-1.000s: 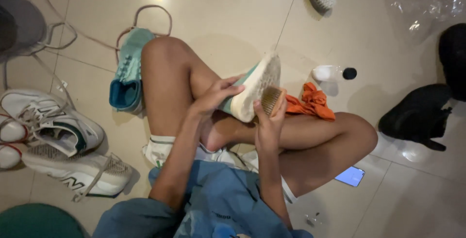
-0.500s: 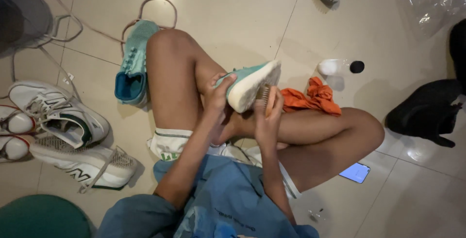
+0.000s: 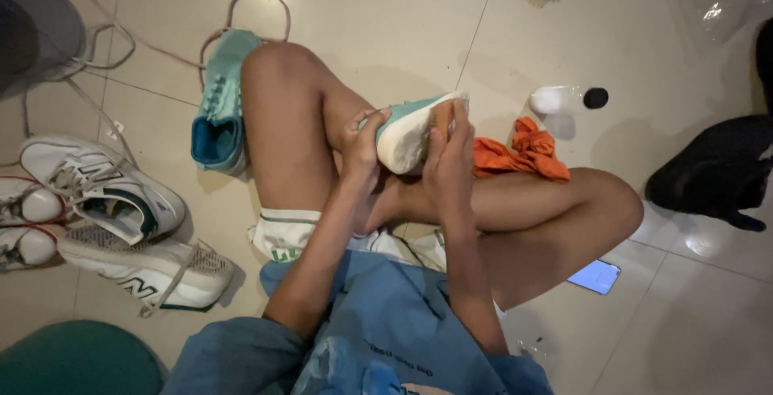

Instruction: Cleaning the soles of sneakers using brushes, a cloth, and cleaning solution

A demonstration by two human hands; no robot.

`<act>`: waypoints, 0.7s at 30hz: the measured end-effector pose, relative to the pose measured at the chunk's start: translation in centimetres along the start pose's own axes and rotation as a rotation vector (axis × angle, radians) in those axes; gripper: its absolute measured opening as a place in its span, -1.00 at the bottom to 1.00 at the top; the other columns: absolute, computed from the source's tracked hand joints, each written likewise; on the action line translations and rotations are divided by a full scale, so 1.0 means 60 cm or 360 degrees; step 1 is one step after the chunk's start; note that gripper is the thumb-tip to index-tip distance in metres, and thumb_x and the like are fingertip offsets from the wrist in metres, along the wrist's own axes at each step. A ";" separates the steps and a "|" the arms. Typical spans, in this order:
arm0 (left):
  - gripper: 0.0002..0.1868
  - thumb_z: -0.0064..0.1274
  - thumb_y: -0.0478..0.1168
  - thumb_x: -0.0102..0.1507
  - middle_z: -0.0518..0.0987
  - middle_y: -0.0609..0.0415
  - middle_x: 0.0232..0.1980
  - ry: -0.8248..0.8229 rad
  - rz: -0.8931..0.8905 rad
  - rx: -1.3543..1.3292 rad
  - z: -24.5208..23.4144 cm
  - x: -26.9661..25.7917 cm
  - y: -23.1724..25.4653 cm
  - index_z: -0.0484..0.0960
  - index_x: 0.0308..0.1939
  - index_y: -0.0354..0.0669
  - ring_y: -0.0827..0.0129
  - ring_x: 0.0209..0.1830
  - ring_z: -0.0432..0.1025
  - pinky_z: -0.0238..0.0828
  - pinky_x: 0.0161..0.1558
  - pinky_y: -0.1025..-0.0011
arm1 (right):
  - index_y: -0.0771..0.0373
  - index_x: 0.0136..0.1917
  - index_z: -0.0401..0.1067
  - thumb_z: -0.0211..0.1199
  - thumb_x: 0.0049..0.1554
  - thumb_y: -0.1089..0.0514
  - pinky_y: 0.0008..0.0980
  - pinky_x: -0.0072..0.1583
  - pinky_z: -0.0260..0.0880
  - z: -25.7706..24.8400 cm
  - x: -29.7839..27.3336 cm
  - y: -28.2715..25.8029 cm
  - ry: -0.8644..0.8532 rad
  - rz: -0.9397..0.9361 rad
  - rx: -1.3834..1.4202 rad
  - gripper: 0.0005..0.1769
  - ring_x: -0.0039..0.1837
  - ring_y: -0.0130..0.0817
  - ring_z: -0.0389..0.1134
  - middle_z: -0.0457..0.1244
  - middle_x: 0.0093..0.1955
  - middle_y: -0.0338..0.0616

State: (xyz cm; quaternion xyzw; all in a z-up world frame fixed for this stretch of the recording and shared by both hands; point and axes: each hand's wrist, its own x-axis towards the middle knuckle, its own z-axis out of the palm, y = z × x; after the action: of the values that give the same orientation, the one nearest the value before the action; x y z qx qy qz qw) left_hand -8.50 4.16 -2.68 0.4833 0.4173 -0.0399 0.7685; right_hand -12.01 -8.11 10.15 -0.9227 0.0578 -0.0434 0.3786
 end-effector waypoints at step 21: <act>-0.74 0.33 -0.14 0.03 0.57 0.04 -0.47 0.0106 -0.0012 0.0006 -0.009 0.032 -0.021 0.65 -0.28 -0.11 0.39 -0.53 0.49 0.47 -0.51 0.50 | 0.07 0.61 0.14 -0.02 0.35 -0.21 -0.02 -0.01 0.50 0.031 -0.054 -0.019 -0.0029 -0.0188 -0.0306 -0.34 0.12 0.13 0.44 0.26 0.23 0.03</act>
State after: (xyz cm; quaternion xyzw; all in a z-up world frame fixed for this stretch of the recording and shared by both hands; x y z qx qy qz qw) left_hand -8.15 4.61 -4.97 0.4844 0.4443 -0.0275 0.7531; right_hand -14.93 -5.54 9.53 -0.9570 0.0037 -0.0515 0.2855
